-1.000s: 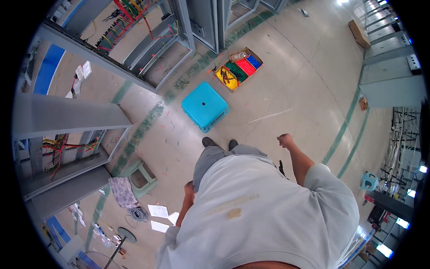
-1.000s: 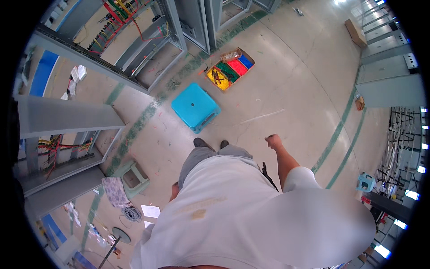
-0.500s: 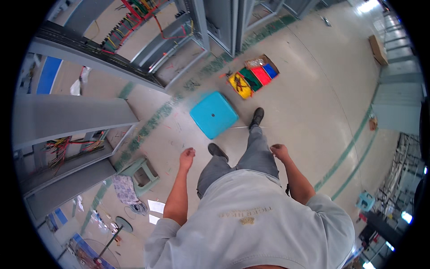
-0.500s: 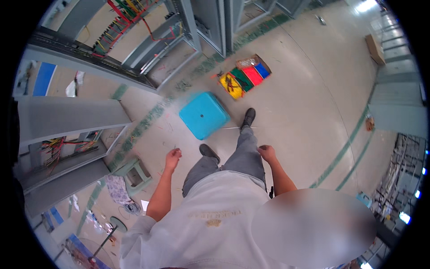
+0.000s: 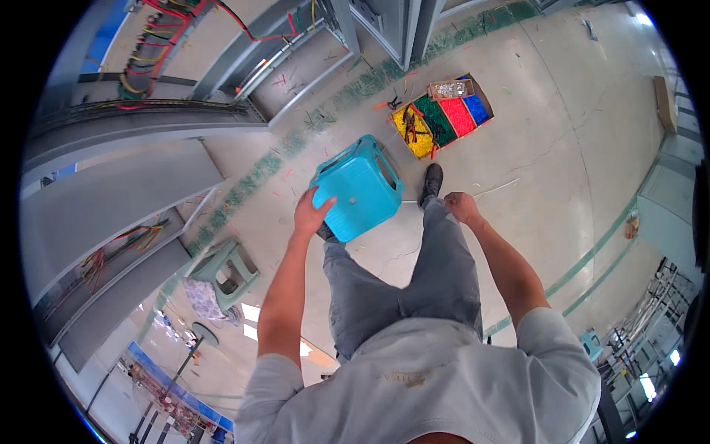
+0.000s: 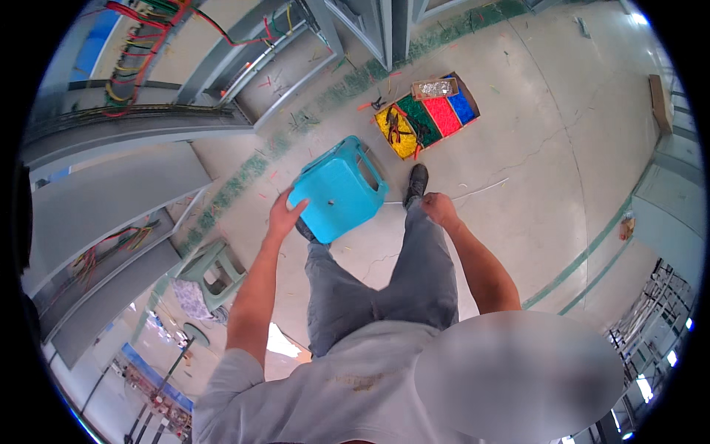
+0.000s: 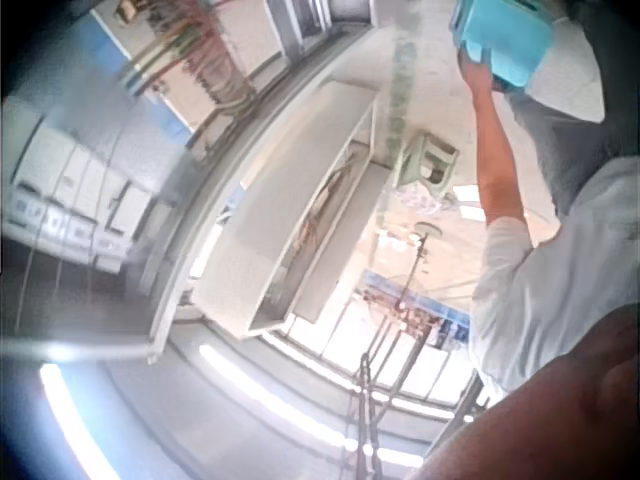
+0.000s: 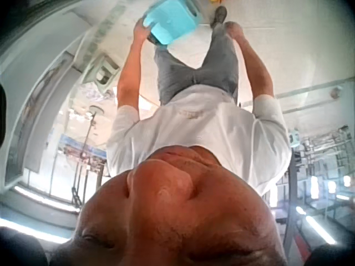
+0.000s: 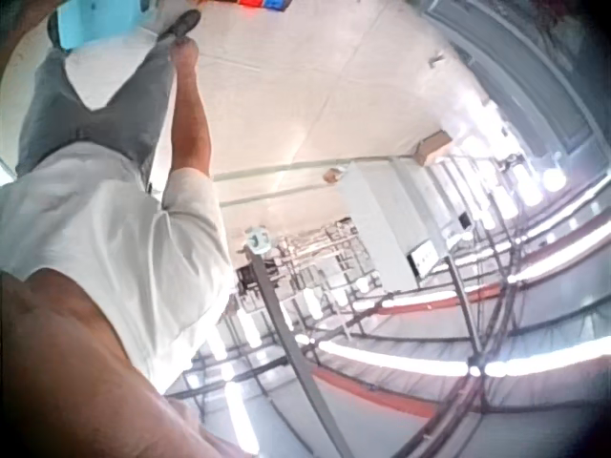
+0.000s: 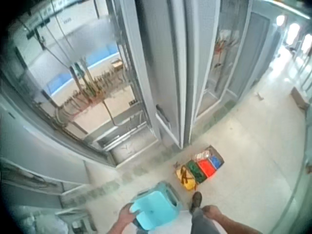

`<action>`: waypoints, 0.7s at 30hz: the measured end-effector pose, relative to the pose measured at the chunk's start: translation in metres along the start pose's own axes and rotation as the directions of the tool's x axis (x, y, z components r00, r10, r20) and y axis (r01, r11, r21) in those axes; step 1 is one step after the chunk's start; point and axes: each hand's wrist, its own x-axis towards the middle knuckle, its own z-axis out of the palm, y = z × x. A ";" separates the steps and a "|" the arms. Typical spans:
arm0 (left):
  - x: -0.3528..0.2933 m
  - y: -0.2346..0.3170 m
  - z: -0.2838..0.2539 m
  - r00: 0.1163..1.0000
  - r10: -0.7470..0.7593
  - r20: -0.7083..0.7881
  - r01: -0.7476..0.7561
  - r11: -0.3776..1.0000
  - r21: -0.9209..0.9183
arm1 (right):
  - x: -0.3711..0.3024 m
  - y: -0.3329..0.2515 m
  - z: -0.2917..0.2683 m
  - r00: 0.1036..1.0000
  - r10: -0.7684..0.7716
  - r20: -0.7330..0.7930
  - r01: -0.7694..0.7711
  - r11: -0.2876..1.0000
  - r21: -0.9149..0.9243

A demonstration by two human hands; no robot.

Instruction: The person works inside an open electrical cabinet, stripping wire ends with pliers and connecting multiple colored wires to terminal blocks. They organize and route the wires within the cabinet, then step down and move a stool and a box of tools on the floor.

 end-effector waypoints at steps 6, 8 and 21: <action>0.128 -0.079 0.095 0.987 -0.053 0.151 -0.005 0.933 0.359 | 0.112 -0.026 0.070 0.996 0.075 0.040 -0.083 0.965 0.247; 0.113 -0.096 0.120 0.988 -0.049 0.145 -0.012 0.919 0.394 | 0.133 -0.038 0.118 0.992 0.107 0.069 -0.126 0.911 0.393; -0.120 -0.193 0.212 0.779 -0.387 0.493 0.249 0.913 0.324 | 0.075 -0.019 0.271 0.828 0.189 0.527 -0.173 0.982 -0.081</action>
